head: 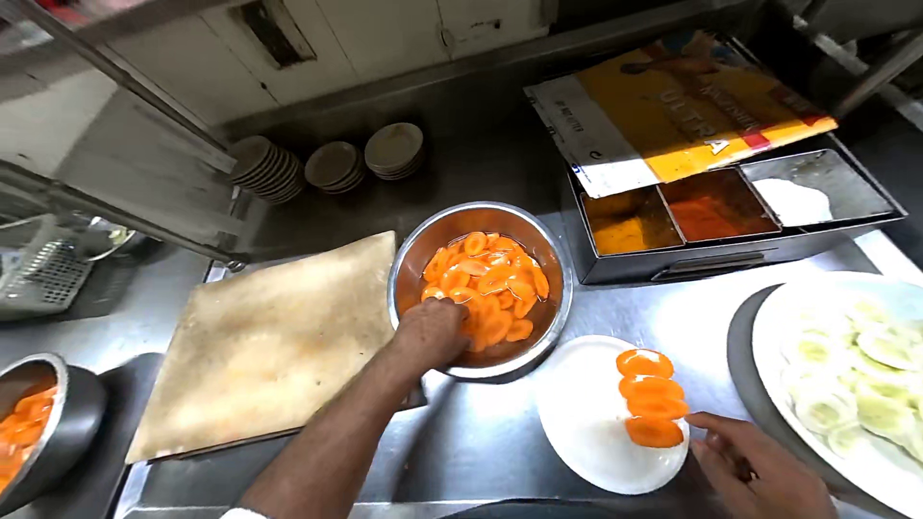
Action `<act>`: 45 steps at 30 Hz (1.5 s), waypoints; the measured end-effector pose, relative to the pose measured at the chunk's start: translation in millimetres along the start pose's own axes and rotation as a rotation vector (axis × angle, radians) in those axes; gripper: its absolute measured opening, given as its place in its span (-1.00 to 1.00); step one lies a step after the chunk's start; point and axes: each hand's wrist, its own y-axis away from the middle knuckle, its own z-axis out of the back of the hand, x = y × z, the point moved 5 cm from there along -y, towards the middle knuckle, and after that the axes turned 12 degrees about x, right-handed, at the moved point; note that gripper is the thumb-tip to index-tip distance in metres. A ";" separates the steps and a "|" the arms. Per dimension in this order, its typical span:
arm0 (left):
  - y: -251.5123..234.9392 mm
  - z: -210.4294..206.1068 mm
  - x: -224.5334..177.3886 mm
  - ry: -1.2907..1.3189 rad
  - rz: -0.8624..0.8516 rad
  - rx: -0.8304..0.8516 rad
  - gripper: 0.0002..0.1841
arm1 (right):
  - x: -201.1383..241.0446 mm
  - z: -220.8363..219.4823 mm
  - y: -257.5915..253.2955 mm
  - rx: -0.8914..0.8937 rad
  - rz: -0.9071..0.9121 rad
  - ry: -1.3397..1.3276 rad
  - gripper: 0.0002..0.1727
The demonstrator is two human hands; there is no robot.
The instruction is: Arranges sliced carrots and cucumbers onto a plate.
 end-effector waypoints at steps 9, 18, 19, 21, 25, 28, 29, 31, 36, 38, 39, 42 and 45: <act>-13.6 -5.4 3.2 0.026 -0.052 0.153 -0.88 | -0.4 1.5 3.2 -0.041 0.017 0.000 -0.76; 48.1 10.0 -12.3 0.245 -0.385 -0.427 -0.93 | 3.3 -15.5 0.9 -0.031 -0.028 -0.325 -0.76; 57.3 2.8 -22.6 0.234 -0.500 -0.496 -0.92 | 5.1 -19.0 1.2 -0.001 -0.041 -0.399 -0.76; 67.7 -21.2 -50.1 0.226 -0.727 -0.540 -0.86 | 9.9 -27.5 3.0 0.078 -0.056 -0.581 -0.77; 65.5 -75.7 -114.7 0.120 -1.030 -0.497 -0.80 | 14.6 -45.1 12.1 0.205 -0.091 -0.879 -0.73; 55.6 -102.9 -147.6 0.004 -1.173 -0.550 -0.80 | 10.3 -56.4 21.5 0.193 -0.167 -0.984 -0.71; 52.1 -109.1 -154.5 -0.016 -1.202 -0.556 -0.80 | 7.3 -58.3 24.3 0.171 -0.196 -0.997 -0.71; 44.1 -118.9 -162.5 -0.029 -1.224 -0.514 -0.82 | -0.5 -58.3 28.8 0.117 -0.236 -1.008 -0.71; 16.6 -129.0 -165.5 0.090 -1.027 -0.238 -0.74 | -10.3 -42.7 31.2 0.041 -0.291 -0.773 -0.69; 6.8 -127.3 -166.9 0.113 -0.907 -0.189 -0.70 | -13.0 -38.2 28.1 0.036 -0.290 -0.646 -0.70; 3.4 -126.4 -168.7 0.109 -0.862 -0.168 -0.69 | -14.9 -37.2 26.4 0.038 -0.284 -0.595 -0.70; -3.1 -122.6 -176.3 0.085 -0.797 -0.157 -0.69 | -20.7 -37.0 22.0 0.014 -0.273 -0.451 -0.72; -7.8 -120.2 -180.5 0.077 -0.783 -0.177 -0.70 | -22.2 -38.3 20.7 -0.038 -0.264 -0.328 -0.71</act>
